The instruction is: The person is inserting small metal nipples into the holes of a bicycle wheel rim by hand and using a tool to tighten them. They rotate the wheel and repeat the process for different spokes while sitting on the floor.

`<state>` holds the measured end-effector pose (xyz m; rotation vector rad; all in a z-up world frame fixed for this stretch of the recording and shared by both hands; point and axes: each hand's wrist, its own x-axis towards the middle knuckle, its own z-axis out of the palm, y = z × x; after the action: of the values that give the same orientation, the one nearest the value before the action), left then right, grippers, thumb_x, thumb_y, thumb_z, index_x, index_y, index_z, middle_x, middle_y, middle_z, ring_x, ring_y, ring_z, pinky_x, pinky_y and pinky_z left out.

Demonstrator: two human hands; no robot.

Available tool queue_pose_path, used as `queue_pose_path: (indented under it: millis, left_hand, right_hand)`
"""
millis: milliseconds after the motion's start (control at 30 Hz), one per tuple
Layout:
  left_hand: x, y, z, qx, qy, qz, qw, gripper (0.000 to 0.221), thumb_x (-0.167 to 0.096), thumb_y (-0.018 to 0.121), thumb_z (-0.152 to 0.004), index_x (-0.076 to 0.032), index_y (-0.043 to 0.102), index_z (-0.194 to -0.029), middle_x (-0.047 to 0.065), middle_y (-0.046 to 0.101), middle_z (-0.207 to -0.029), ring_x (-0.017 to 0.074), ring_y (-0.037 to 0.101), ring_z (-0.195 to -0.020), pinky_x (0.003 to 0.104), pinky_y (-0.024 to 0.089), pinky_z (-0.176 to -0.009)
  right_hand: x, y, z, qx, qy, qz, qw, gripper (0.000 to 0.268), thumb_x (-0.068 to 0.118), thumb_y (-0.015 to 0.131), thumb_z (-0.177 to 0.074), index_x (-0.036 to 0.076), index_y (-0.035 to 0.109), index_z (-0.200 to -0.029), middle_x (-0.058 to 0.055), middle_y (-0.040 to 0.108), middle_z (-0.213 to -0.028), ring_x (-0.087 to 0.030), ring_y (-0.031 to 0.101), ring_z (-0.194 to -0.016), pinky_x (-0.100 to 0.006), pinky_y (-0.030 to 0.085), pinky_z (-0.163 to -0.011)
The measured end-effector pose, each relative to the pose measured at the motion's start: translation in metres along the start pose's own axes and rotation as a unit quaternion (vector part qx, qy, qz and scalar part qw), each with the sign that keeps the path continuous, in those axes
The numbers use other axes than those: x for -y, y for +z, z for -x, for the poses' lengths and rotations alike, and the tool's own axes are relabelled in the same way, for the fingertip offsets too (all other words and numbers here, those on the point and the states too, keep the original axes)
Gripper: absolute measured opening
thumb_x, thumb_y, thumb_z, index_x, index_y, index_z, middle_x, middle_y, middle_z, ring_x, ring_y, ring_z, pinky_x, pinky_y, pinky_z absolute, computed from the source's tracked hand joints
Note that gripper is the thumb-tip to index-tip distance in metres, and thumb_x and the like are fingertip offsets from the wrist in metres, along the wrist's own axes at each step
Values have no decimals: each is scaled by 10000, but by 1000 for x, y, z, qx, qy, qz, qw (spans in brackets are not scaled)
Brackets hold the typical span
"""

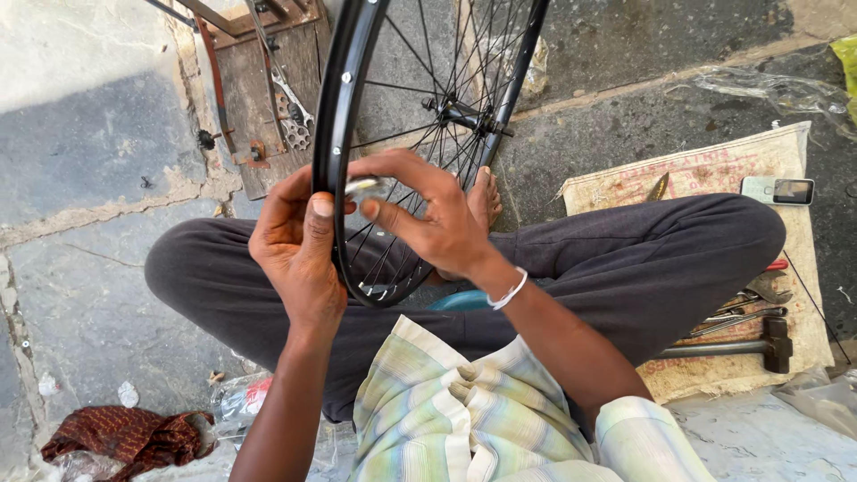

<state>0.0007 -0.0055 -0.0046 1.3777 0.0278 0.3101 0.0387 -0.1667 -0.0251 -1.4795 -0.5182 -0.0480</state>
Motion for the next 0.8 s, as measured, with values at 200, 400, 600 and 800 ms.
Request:
queue_pose_path:
  millis: [200, 400, 600, 800]
  left_hand:
    - [6, -10, -2, 1, -1, 15, 1000, 246, -182, 764, -1053, 38, 661, -1095, 28, 663, -976, 68, 594, -891, 220, 481, -836]
    - [4, -5, 2, -43, -23, -9, 999, 238, -182, 751, -1013, 26, 670, -1095, 17, 666, -945, 67, 613, -843, 220, 500, -779]
    - [-18, 1, 10, -50, -46, -74, 995, 261, -182, 723, -1083, 75, 709, -1042, 29, 668, -911, 67, 559, -814, 224, 447, -751]
    - [-14, -7, 6, 77, -9, -108, 991, 339, -280, 591, -1098, 40, 677, -1173, -21, 619, -1021, 44, 526, -884, 204, 427, -814]
  right_hand:
    - [3, -9, -21, 144, 17, -22, 989, 402, 168, 788, -918, 3, 643, -1254, -119, 711, -1198, -249, 675, -1176, -401, 502, -1091]
    - [-22, 19, -12, -69, -225, 268, 934, 269, -1, 770, -888, 33, 587, -1083, -117, 677, -1140, -296, 691, -1113, -411, 547, -1011]
    - [-5, 58, 14, -184, -175, 211, 944, 315, 7, 672, -990, -23, 535, -1272, -192, 587, -1341, -401, 612, -1269, -453, 488, -1086]
    - [-3, 39, 24, -156, -90, 176, 968, 266, 78, 702, -1021, 24, 569, -1244, -182, 628, -1347, -283, 712, -1151, -363, 574, -960]
